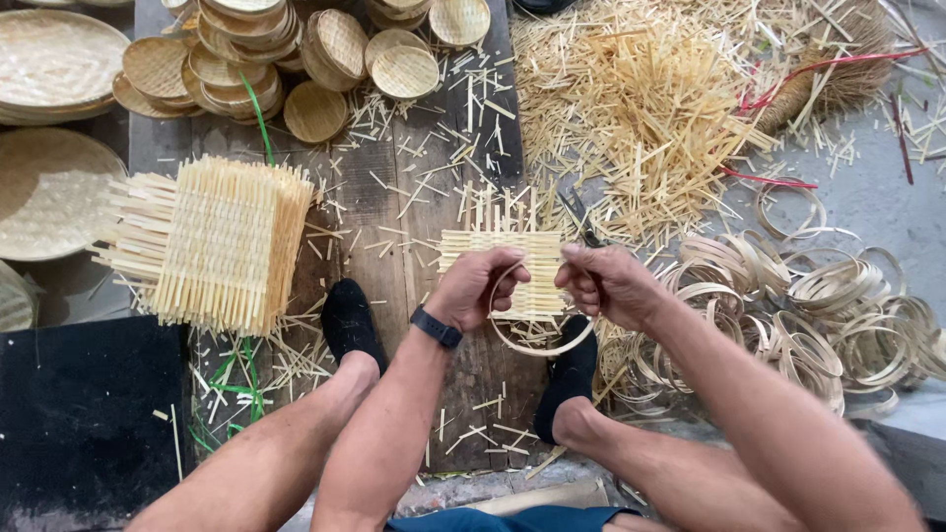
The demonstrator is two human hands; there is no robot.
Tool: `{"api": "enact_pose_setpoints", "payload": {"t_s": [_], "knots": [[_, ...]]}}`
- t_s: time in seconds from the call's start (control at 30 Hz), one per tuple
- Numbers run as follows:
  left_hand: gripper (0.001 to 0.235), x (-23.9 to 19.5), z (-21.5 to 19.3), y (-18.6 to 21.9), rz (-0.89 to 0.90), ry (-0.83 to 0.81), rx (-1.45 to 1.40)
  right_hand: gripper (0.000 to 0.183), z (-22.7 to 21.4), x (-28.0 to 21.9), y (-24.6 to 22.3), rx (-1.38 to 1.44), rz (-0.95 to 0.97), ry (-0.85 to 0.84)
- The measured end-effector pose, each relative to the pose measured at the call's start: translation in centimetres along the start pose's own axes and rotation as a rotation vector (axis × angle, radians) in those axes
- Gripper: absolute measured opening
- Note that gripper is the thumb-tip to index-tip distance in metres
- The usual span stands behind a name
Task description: The person weaves bamboo strips into small round baskets using a pre-woven square base and a circular bamboo ring. They trim excess bamboo with shears and stack the finished baskets.
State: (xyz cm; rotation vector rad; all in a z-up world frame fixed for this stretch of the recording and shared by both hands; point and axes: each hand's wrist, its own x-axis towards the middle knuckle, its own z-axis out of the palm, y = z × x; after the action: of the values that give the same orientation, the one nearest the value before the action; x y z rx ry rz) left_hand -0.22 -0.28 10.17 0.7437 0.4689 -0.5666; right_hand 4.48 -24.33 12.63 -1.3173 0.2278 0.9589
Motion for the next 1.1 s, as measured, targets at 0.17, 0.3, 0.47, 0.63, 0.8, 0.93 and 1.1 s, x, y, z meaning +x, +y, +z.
{"api": "enact_pose_setpoints", "payload": {"t_s": [0.17,0.3,0.47,0.63,0.8,0.93,1.1], "knots": [[0.03,0.9,-0.3,-0.8,0.075,0.065,0.033,0.043,0.4,2.9,2.7,0.087,-0.016,-0.14],[0.026,2.0,-1.5,-0.8,0.126,0.181,0.134,0.042,0.1,3.5,3.4,0.164,-0.055,-0.135],[0.022,4.1,-5.3,-0.7,0.185,0.291,0.135,0.024,0.6,4.7,4.2,-0.228,-0.154,0.177],[0.026,7.3,-9.7,-3.7,0.444,0.515,0.58,0.027,1.0,7.9,6.6,-0.474,-0.047,0.562],[0.012,8.9,-13.1,-6.6,0.595,0.621,1.132,0.026,0.8,10.9,10.0,-0.811,-0.116,0.704],[0.009,9.2,-13.5,-8.0,0.776,0.649,1.31,0.021,0.5,12.1,11.3,-0.843,-0.169,0.768],[0.011,9.7,-13.0,-8.5,0.513,0.793,1.116,0.02,0.2,12.1,11.5,-0.763,-0.045,0.764]]}}
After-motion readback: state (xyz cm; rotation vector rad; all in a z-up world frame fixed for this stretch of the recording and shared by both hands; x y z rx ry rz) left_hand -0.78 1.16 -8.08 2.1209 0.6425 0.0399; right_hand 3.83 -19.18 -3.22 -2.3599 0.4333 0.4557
